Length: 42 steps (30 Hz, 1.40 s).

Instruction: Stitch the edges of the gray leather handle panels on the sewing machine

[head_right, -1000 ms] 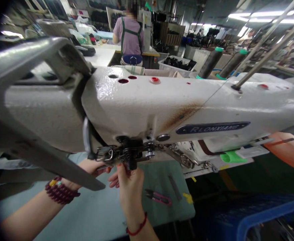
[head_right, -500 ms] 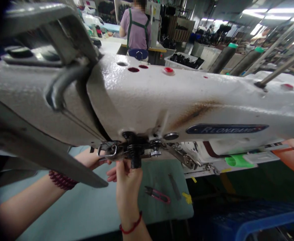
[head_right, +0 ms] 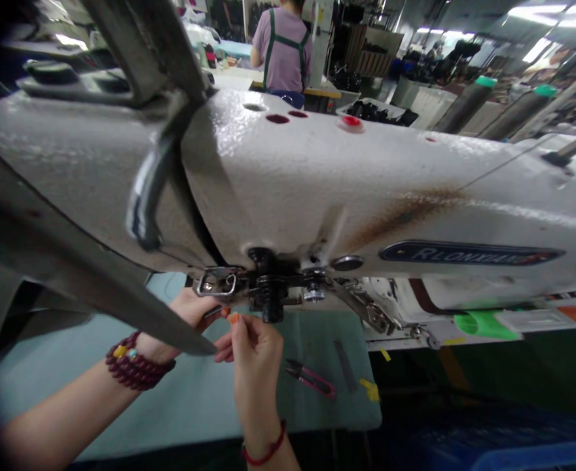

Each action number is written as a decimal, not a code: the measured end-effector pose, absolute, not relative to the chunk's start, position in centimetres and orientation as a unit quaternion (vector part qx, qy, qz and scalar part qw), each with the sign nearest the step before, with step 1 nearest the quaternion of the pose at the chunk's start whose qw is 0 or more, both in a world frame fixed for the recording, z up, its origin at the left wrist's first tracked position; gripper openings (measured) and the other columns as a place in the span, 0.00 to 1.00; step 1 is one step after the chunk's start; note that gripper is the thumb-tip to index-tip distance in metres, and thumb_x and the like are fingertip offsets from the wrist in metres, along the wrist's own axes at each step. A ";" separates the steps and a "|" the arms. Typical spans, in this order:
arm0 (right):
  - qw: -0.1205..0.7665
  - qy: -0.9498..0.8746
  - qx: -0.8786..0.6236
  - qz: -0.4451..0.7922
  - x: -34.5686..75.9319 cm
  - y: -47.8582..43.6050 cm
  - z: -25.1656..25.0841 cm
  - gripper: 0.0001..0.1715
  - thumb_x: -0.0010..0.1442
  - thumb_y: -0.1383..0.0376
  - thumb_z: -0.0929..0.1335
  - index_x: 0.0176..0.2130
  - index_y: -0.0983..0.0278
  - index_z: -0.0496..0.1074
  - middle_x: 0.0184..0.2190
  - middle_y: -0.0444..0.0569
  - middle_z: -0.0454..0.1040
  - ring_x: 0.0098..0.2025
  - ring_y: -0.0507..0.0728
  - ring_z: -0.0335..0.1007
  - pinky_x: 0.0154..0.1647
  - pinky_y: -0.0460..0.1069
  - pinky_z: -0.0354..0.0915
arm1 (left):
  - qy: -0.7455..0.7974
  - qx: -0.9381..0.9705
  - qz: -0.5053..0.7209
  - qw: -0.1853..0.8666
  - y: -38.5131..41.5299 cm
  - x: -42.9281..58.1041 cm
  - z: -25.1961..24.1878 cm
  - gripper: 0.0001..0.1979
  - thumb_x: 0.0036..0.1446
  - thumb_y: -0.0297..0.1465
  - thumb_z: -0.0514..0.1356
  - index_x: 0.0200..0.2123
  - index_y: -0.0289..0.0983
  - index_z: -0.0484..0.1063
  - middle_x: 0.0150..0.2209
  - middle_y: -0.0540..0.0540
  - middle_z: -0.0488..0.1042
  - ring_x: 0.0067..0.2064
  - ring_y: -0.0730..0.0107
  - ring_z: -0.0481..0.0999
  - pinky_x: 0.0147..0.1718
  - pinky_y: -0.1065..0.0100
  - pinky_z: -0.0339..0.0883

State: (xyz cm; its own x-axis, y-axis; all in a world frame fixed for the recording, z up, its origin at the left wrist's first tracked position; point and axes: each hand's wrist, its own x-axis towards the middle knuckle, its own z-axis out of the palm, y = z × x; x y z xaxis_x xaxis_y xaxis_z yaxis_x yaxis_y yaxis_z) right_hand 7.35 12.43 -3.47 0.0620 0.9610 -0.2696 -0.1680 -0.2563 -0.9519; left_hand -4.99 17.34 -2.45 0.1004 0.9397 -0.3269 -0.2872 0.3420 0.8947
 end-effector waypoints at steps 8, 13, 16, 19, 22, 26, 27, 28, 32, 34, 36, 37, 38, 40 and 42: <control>0.501 -0.349 -0.536 0.583 8.5 12.0 -3.2 0.20 0.61 0.54 0.68 0.29 0.68 0.76 0.17 0.45 0.73 0.16 0.47 0.67 0.19 0.40 0.63 | 0.532 0.250 0.534 0.608 15.1 -1.9 -1.7 0.11 0.49 0.34 0.68 0.26 0.34 0.72 0.28 0.51 0.72 0.29 0.76 0.67 0.29 0.75 0.64; 0.508 -0.334 -0.534 0.587 9.5 11.9 -3.3 0.19 0.60 0.54 0.69 0.32 0.68 0.77 0.18 0.45 0.73 0.17 0.48 0.66 0.19 0.40 0.63 | 0.521 0.168 0.599 0.585 14.0 0.0 -2.8 0.12 0.49 0.36 0.69 0.25 0.35 0.71 0.26 0.52 0.72 0.27 0.75 0.69 0.29 0.72 0.65; 0.507 -0.345 -0.538 0.578 10.1 11.7 -3.2 0.18 0.60 0.54 0.70 0.32 0.68 0.76 0.18 0.45 0.74 0.17 0.48 0.67 0.19 0.41 0.63 | 0.543 0.159 0.618 0.546 13.6 1.1 -3.3 0.14 0.49 0.38 0.68 0.25 0.35 0.71 0.25 0.51 0.72 0.27 0.74 0.69 0.28 0.72 0.65; 0.501 -0.358 -0.546 0.568 10.8 11.6 -3.2 0.18 0.60 0.54 0.69 0.32 0.68 0.76 0.18 0.45 0.74 0.17 0.49 0.67 0.20 0.42 0.63 | 0.570 0.139 0.623 0.517 13.2 2.4 -3.3 0.16 0.48 0.42 0.68 0.25 0.36 0.71 0.24 0.52 0.72 0.25 0.74 0.69 0.25 0.71 0.63; 0.496 -0.364 -0.551 0.563 11.5 11.7 -3.4 0.17 0.59 0.55 0.70 0.32 0.68 0.76 0.18 0.45 0.74 0.17 0.49 0.66 0.19 0.42 0.63 | 0.576 0.115 0.618 0.523 12.5 3.8 -3.2 0.19 0.49 0.46 0.66 0.26 0.36 0.71 0.24 0.51 0.72 0.23 0.74 0.67 0.21 0.71 0.60; 0.498 -0.373 -0.551 0.556 12.2 11.8 -3.8 0.17 0.59 0.55 0.70 0.31 0.68 0.76 0.18 0.44 0.73 0.18 0.49 0.66 0.20 0.42 0.63 | 0.581 0.105 0.609 0.530 12.0 4.9 -3.1 0.21 0.49 0.48 0.66 0.26 0.35 0.71 0.25 0.49 0.72 0.24 0.72 0.69 0.21 0.71 0.61; 0.498 -0.374 -0.552 0.554 12.3 11.9 -3.9 0.17 0.59 0.55 0.70 0.31 0.68 0.76 0.18 0.44 0.73 0.18 0.49 0.66 0.21 0.42 0.63 | 0.584 0.107 0.607 0.528 12.0 4.9 -3.1 0.21 0.49 0.48 0.66 0.26 0.35 0.71 0.26 0.48 0.73 0.25 0.71 0.70 0.22 0.71 0.61; 0.498 -0.375 -0.554 0.552 12.4 11.8 -4.0 0.17 0.59 0.55 0.70 0.31 0.67 0.75 0.18 0.44 0.73 0.18 0.49 0.66 0.21 0.42 0.63 | 0.589 0.109 0.604 0.525 12.1 4.9 -3.0 0.20 0.49 0.48 0.66 0.26 0.35 0.71 0.26 0.47 0.74 0.27 0.69 0.71 0.23 0.70 0.62; 0.486 -0.389 -0.566 0.540 12.7 11.6 -4.2 0.19 0.61 0.53 0.69 0.31 0.67 0.75 0.18 0.44 0.73 0.18 0.50 0.66 0.20 0.42 0.63 | 0.601 0.129 0.593 0.520 12.1 4.5 -3.2 0.20 0.49 0.48 0.66 0.28 0.36 0.72 0.30 0.45 0.76 0.32 0.65 0.74 0.30 0.68 0.66; 0.476 -0.414 -0.581 0.514 13.3 11.3 -4.4 0.19 0.62 0.53 0.68 0.32 0.66 0.75 0.20 0.45 0.73 0.20 0.51 0.68 0.21 0.43 0.65 | 0.582 0.152 0.576 0.553 11.1 4.2 -3.6 0.20 0.51 0.48 0.65 0.30 0.35 0.73 0.31 0.43 0.77 0.35 0.62 0.75 0.33 0.67 0.68; 0.459 -0.470 -0.602 0.455 14.5 10.8 -4.9 0.18 0.63 0.54 0.67 0.35 0.66 0.76 0.24 0.49 0.76 0.25 0.54 0.73 0.26 0.46 0.69 | 0.552 0.179 0.526 0.622 9.2 3.2 -4.0 0.20 0.52 0.48 0.64 0.32 0.34 0.74 0.33 0.42 0.77 0.35 0.63 0.75 0.35 0.67 0.69; 0.442 -0.508 -0.611 0.417 15.3 10.5 -5.3 0.17 0.64 0.55 0.66 0.37 0.65 0.76 0.28 0.51 0.78 0.29 0.56 0.75 0.29 0.47 0.71 | 0.532 0.195 0.482 0.668 8.2 2.3 -4.0 0.21 0.51 0.48 0.65 0.32 0.34 0.75 0.32 0.42 0.77 0.33 0.65 0.75 0.32 0.67 0.69; 0.420 -0.552 -0.616 0.375 16.2 10.1 -5.8 0.16 0.64 0.56 0.66 0.39 0.65 0.77 0.32 0.53 0.79 0.33 0.57 0.77 0.33 0.48 0.72 | 0.515 0.212 0.429 0.711 7.2 1.0 -3.8 0.21 0.50 0.49 0.66 0.33 0.35 0.75 0.30 0.42 0.77 0.29 0.67 0.74 0.29 0.68 0.69; 0.356 -0.635 -0.617 0.299 18.1 9.0 -7.0 0.16 0.65 0.56 0.66 0.43 0.63 0.77 0.39 0.55 0.78 0.39 0.59 0.77 0.37 0.50 0.73 | 0.483 0.264 0.329 0.767 6.3 -2.4 -2.4 0.22 0.46 0.50 0.68 0.34 0.36 0.77 0.26 0.45 0.76 0.21 0.70 0.71 0.20 0.70 0.64; 0.289 -0.700 -0.617 0.213 19.7 7.6 -8.4 0.17 0.65 0.55 0.65 0.45 0.63 0.77 0.42 0.56 0.77 0.41 0.61 0.76 0.40 0.53 0.73 | 0.530 0.351 0.345 0.690 7.5 -6.6 -0.1 0.18 0.49 0.47 0.67 0.36 0.38 0.79 0.27 0.45 0.78 0.24 0.68 0.73 0.24 0.69 0.68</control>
State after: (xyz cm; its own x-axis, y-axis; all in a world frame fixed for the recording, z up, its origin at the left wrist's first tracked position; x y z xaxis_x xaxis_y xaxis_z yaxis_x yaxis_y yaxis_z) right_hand 19.71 7.62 -8.39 -0.0716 0.9872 0.1423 0.7417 0.1481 -0.6542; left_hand -6.62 7.55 -0.14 0.1996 0.8488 -0.4896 -0.1034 0.5151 0.8509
